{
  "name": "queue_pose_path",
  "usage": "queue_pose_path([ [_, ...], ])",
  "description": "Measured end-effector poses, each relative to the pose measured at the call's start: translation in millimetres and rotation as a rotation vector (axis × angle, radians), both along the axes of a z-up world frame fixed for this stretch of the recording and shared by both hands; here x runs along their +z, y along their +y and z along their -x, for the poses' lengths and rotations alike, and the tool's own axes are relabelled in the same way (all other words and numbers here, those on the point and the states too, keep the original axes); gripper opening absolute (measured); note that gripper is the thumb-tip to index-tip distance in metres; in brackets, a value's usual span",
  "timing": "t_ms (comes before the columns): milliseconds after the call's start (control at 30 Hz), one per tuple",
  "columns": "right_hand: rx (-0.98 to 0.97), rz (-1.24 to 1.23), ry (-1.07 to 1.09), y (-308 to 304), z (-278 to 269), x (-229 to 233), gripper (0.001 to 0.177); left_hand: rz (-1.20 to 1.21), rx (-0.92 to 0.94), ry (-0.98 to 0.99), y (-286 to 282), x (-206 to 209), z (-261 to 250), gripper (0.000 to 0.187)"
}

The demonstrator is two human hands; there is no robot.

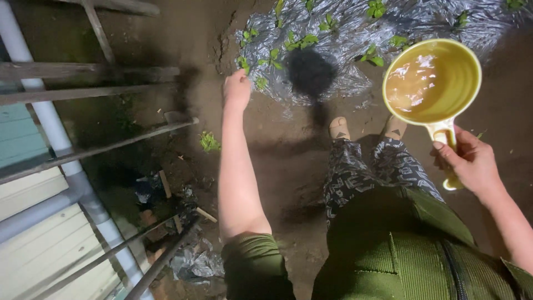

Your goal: Watering young plants in a garden bed using a hand scoop and a bucket of water

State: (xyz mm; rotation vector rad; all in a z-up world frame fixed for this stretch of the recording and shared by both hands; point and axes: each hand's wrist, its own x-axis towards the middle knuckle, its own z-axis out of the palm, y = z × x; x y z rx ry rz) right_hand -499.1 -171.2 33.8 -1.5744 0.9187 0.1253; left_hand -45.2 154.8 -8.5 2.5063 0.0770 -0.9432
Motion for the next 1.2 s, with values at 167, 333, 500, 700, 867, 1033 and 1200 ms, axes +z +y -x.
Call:
queue_pose_path([
  [167,-0.037,0.021,0.005,1,1,6,0.053,0.028,-0.029,-0.165,39,-95,-20,0.055],
  [333,0.027,0.043,0.011,5,-3,9,0.058,0.015,0.04,-0.03,-31,42,26,0.053],
  [500,0.117,0.024,0.105,16,-25,26,0.059,0.523,-0.174,-0.085,-120,138,111,0.042],
  [700,0.272,0.174,0.09,33,-35,20,0.057,0.409,-0.601,0.021,-219,30,206,0.044],
  [867,0.341,0.203,0.088,47,-37,16,0.037,0.08,-0.386,0.199,-219,22,200,0.047],
  [1033,0.296,0.124,0.143,51,-30,9,0.062,0.33,-0.274,0.705,-198,-12,195,0.034],
  [1200,0.304,0.105,0.149,42,-30,17,0.046,0.957,-0.091,0.794,-142,50,145,0.027],
])
